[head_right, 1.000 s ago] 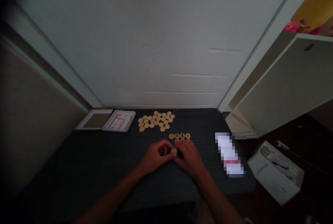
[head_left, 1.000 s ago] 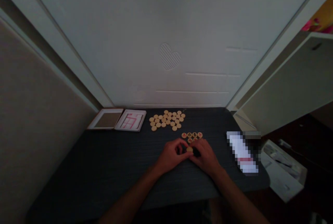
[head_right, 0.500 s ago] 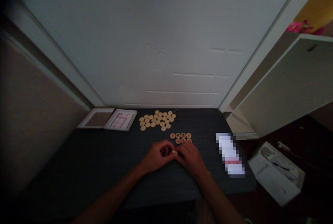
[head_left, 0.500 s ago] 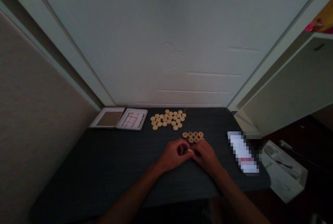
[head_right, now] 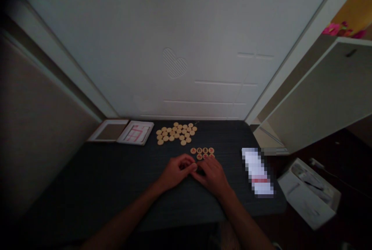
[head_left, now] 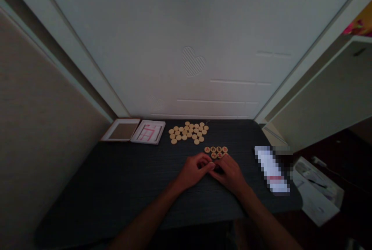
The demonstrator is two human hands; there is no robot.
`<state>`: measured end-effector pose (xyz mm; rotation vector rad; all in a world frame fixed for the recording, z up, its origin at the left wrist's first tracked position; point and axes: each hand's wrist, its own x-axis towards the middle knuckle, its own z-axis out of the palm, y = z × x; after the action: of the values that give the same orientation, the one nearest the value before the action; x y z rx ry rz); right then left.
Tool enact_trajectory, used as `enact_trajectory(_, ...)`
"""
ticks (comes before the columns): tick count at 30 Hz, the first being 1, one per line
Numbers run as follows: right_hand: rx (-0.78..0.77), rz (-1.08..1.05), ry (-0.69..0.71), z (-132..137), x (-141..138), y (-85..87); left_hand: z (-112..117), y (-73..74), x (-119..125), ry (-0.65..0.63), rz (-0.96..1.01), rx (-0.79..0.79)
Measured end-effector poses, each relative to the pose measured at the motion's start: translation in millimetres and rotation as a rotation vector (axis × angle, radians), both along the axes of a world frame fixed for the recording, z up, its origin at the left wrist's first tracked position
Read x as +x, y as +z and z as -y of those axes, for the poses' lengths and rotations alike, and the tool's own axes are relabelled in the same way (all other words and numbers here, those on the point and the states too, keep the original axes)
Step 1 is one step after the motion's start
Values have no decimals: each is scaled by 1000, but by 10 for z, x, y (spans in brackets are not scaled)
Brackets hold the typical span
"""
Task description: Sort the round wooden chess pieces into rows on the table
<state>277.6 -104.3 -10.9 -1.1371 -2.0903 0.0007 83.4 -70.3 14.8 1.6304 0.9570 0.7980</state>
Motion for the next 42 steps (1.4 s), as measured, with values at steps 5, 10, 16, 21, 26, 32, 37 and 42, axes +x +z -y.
enact_trajectory(5, -2, 14, -10, 10, -13, 12, 10, 10, 1, -24, 15, -6)
enact_trajectory(10, -1, 25, -23, 8, -19, 24, 12, 41, -20, -22, -32, 17)
enact_trajectory(16, -6, 14, -15, 12, -24, 61, 27, 46, -13, -16, 13, 9)
enact_trajectory(21, -21, 17, -2, -2, -13, 53, 29, 44, 4, -13, 61, -8)
enact_trajectory(26, -29, 35, -24, 4, -22, 52, 6, 41, -8, -10, 52, -6)
enact_trajectory(32, -52, 56, -11, 19, -36, 74, -12, 50, -31, -44, -48, 70)
enact_trajectory(37, -11, 81, -23, 2, -35, 37, 7, 46, -26, -43, -9, 49)
enact_trajectory(42, 12, 89, -11, 6, -27, 5, 6, 10, -14, -43, 24, 8)
